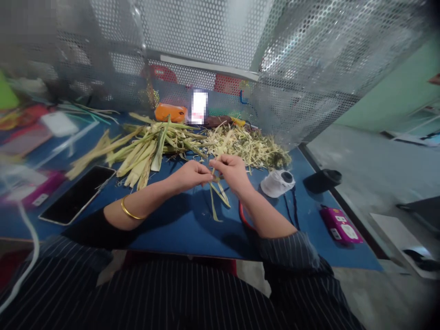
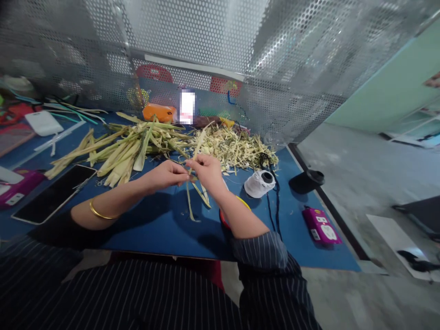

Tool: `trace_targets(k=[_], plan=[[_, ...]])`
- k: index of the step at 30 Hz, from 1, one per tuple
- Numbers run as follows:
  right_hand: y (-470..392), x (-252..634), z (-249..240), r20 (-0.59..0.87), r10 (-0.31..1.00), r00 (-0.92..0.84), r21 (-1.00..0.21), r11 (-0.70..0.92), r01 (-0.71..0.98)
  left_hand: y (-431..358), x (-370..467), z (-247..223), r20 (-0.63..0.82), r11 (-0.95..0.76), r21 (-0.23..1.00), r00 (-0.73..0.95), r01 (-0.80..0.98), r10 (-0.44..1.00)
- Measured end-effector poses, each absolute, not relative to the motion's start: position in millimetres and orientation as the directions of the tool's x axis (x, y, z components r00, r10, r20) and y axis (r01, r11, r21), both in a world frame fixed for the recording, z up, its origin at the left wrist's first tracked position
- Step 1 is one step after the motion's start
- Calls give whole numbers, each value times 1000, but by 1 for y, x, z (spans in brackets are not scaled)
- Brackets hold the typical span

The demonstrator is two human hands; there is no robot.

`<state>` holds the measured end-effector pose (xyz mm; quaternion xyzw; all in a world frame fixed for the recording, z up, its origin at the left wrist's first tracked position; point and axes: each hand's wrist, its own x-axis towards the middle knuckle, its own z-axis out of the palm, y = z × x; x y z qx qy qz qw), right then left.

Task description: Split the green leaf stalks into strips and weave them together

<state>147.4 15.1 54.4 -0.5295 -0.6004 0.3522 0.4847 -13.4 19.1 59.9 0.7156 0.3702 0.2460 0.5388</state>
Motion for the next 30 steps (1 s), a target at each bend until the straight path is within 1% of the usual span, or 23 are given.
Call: trace_targets(k=[1,3,4,5,6,7,8,9,11,12,13,14,16,17,19,21,24,26,30], plan=[[15,147,51,208,976,63,-946,185,266,20,-13,60,-53,-149,951,620,269,783],[13,150,47,189,980,63,-951,167,261,19,-12,59,-90,-118,954,638,276,764],[12,153,46,203,978,55,-938,178,298,18,-11,58,-112,-80,960,631,269,768],[10,157,46,257,964,65,-906,217,364,16,-10,57,-134,-30,968,613,249,779],[8,162,47,350,932,92,-848,274,453,15,-9,56,-156,35,977,586,212,795],[4,167,48,478,868,132,-763,336,553,13,-9,56,-177,107,982,552,156,815],[-1,171,50,624,762,172,-649,383,657,13,-9,55,-193,175,981,514,84,836],[-7,174,51,720,670,178,-553,400,731,13,-9,54,-204,229,973,476,5,855],[-20,175,51,819,565,100,-407,449,795,14,-11,53,-207,289,946,414,-145,887],[-26,173,49,821,571,19,-356,486,798,15,-12,52,-202,300,931,392,-207,898],[-31,169,45,784,619,-56,-347,511,787,16,-12,50,-195,305,916,376,-259,906],[-34,164,41,717,687,-116,-378,524,763,17,-12,49,-192,311,902,367,-299,910],[-37,153,30,515,847,-134,-558,450,697,18,-11,45,-208,337,874,357,-349,911],[-36,148,25,432,896,-109,-646,391,656,17,-9,44,-225,357,861,357,-363,907],[-33,141,15,276,955,-106,-786,288,547,14,-7,41,-263,397,841,364,-368,894],[-30,138,9,178,978,-110,-875,208,438,11,-4,39,-277,420,834,388,-358,879],[-29,138,6,128,987,-94,-922,154,356,9,-2,37,-252,411,843,422,-346,871],[-30,139,7,126,988,-89,-931,149,333,8,-2,36,-238,400,845,419,-355,876],[-33,139,9,105,989,-102,-945,132,300,8,-2,38,-256,409,837,402,-362,879]])
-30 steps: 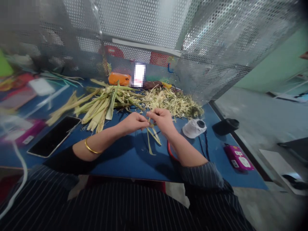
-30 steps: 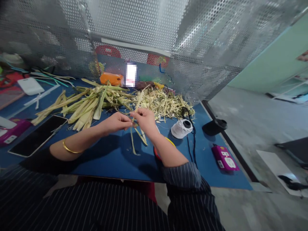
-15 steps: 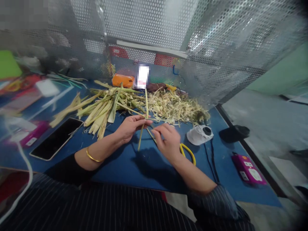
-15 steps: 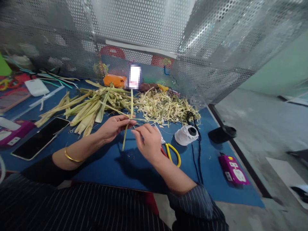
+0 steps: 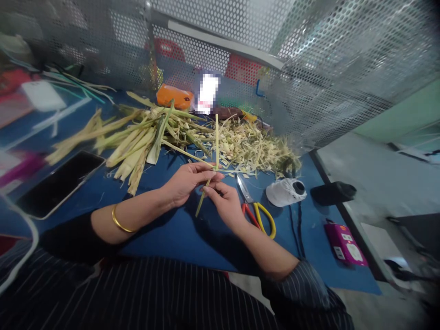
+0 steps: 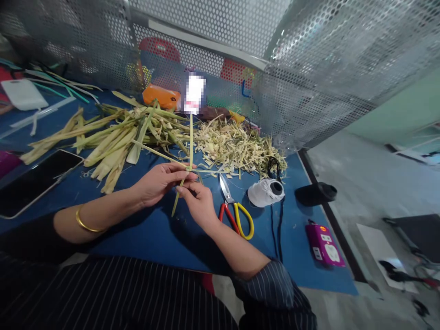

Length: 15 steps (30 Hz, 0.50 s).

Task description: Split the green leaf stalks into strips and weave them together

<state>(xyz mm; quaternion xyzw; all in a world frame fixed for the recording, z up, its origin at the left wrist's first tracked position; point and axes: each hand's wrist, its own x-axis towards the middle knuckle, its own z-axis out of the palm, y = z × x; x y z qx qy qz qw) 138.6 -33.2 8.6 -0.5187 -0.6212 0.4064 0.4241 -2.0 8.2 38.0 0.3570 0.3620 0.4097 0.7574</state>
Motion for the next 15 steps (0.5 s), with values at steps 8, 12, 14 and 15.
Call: trace_targets(k=[8,12,14,15], plan=[[-40,139,17,214,958,-192,-866,277,416,8,-2,34,-218,361,866,388,-346,896],[-41,138,15,283,931,-230,-796,362,485,8,0,29,-214,341,877,360,-339,908],[-42,139,14,326,913,-244,-738,408,538,10,-1,29,-205,337,880,371,-334,906],[-43,139,15,353,901,-251,-696,432,573,11,-2,30,-204,338,880,377,-334,903]])
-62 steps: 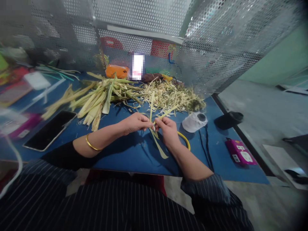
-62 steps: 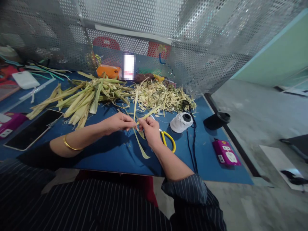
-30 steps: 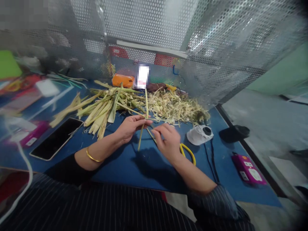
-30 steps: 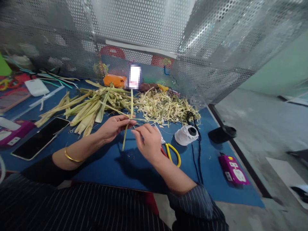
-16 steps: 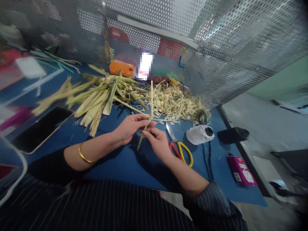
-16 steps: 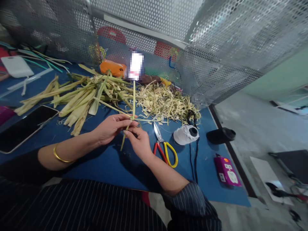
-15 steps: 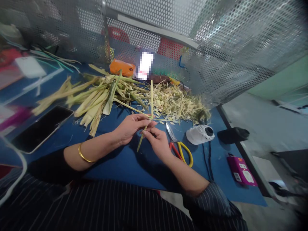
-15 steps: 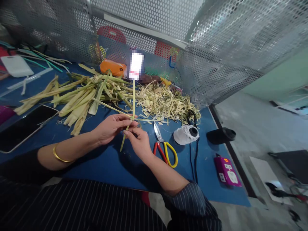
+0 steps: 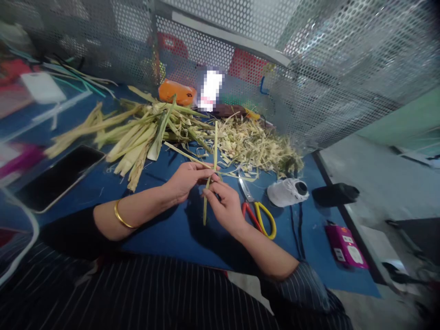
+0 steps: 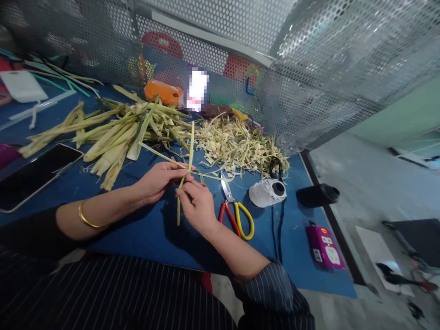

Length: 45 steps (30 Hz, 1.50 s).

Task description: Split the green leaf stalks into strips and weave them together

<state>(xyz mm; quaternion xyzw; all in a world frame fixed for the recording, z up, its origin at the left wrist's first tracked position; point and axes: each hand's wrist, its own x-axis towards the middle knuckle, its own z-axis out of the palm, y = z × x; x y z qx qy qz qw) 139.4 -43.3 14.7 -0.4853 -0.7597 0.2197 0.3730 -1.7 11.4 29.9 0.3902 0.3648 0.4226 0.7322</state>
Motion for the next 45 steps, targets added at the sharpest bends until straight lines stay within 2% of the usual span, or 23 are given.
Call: trace_targets(k=[2,4,7,9,11,13,17,22,24,27,31,34,36,37,39,42,45], plan=[[-45,143,18,447,855,-263,-578,500,645,14,-4,32,-221,361,870,387,-337,895],[-45,148,22,599,765,-237,-414,549,726,15,-6,34,-258,395,856,386,-333,886],[-38,158,27,757,625,-188,-178,475,862,15,-7,36,-280,399,869,375,-291,883],[-32,162,27,732,644,-220,-82,404,911,14,-7,36,-274,374,893,357,-251,893],[-28,163,25,641,715,-279,-54,405,913,13,-6,34,-270,347,913,319,-215,908],[-27,162,21,566,760,-320,-76,434,897,13,-4,33,-262,320,928,274,-190,925],[-30,159,18,523,787,-326,-160,466,870,17,-3,31,-271,321,930,254,-179,928],[-28,166,20,428,897,-112,-491,335,804,26,-13,34,-336,399,892,281,-212,899],[-26,168,20,424,905,-24,-560,284,778,29,-17,35,-348,427,870,306,-246,886],[-23,170,20,487,873,40,-552,272,788,30,-19,35,-368,453,859,325,-241,871],[-21,172,23,614,788,40,-453,310,836,27,-15,34,-349,408,887,266,-217,899],[-24,171,26,728,686,-8,-318,348,882,20,-9,36,-308,364,895,233,-258,922],[-28,168,26,709,700,-89,-294,407,865,16,-4,36,-286,347,886,227,-308,931],[-30,165,25,656,744,-130,-332,439,835,13,-2,35,-268,337,880,235,-336,934],[-31,160,23,486,858,-165,-513,434,740,10,3,31,-216,306,872,260,-383,941],[-30,152,17,228,967,-111,-814,252,523,7,7,22,-180,271,892,267,-362,947],[-27,148,14,110,992,-63,-935,125,332,5,8,16,-152,235,923,274,-304,950]])
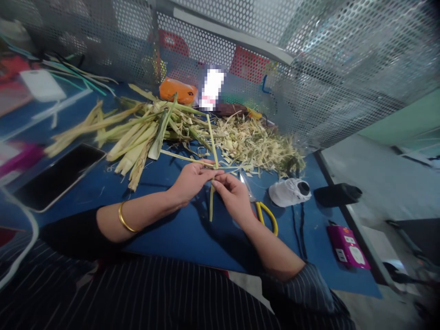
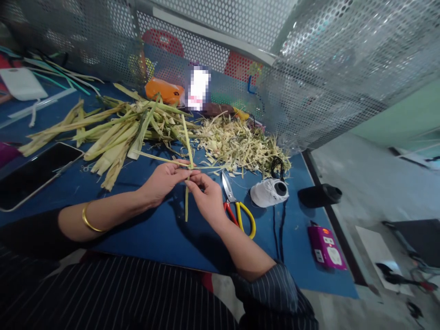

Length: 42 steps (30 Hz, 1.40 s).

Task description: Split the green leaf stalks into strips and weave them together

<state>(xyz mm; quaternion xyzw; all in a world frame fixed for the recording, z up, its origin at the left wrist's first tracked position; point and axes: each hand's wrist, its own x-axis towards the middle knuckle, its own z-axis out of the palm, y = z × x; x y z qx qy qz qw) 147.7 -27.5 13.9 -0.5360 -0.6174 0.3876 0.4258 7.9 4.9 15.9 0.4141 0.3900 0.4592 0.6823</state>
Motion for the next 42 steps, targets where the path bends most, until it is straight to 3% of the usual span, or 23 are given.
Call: trace_targets(k=[3,7,12,22,26,30,34,38,42], plan=[[-27,148,13,70,997,-45,-964,79,255,4,8,19,-132,235,925,328,-299,935],[-28,152,18,138,989,43,-957,122,265,7,5,29,-141,264,911,364,-316,921],[-29,155,23,222,972,72,-916,183,356,21,-7,35,-332,408,875,288,-260,898],[-31,156,21,272,962,-4,-848,242,471,30,-26,44,-366,507,854,560,-115,743],[-31,157,22,308,948,-81,-773,299,560,29,-25,43,-341,445,893,545,-66,765],[-31,157,20,283,946,-161,-706,319,632,25,-19,37,-297,328,945,422,-3,857],[-32,154,19,225,966,-126,-754,255,605,23,-13,34,-311,345,935,282,-81,908],[-34,154,21,226,960,-167,-753,281,595,26,-14,35,-415,526,816,392,-241,821],[-30,160,22,420,907,-40,-693,348,631,26,-15,35,-421,564,770,429,-296,799]])
